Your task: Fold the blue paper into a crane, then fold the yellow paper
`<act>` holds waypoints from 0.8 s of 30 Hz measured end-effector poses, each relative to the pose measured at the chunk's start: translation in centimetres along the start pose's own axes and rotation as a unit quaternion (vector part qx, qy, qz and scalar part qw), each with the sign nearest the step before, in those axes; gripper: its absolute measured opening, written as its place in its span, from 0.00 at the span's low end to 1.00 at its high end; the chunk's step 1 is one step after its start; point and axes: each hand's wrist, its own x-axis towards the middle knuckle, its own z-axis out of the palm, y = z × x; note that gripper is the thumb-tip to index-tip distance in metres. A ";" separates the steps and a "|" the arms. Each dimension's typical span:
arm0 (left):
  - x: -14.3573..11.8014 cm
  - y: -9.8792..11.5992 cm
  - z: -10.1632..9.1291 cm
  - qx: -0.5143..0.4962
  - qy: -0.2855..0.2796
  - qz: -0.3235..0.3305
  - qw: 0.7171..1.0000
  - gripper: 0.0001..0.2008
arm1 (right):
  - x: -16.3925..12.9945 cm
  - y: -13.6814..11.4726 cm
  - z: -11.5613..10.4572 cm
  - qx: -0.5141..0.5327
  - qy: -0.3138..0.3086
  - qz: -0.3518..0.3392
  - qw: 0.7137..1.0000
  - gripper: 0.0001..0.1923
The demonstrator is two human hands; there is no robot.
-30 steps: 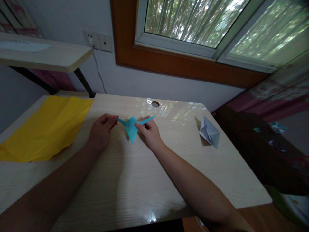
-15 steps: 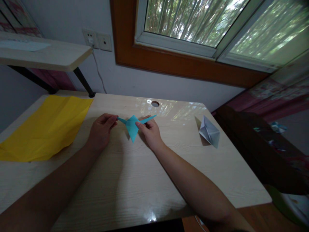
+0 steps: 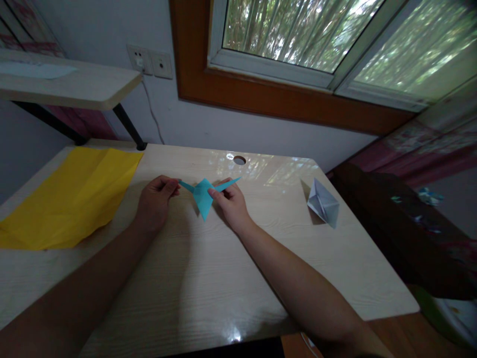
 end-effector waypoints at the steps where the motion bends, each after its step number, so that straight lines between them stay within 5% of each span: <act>1: 0.0 0.1 0.1 -0.004 -0.001 -0.003 1.000 0.11 | 0.0 0.0 0.0 0.000 0.000 -0.001 1.000 0.17; 24: -0.1 0.0 0.1 0.026 0.017 0.010 0.999 0.16 | -0.1 -0.2 0.0 0.013 0.001 -0.001 1.000 0.15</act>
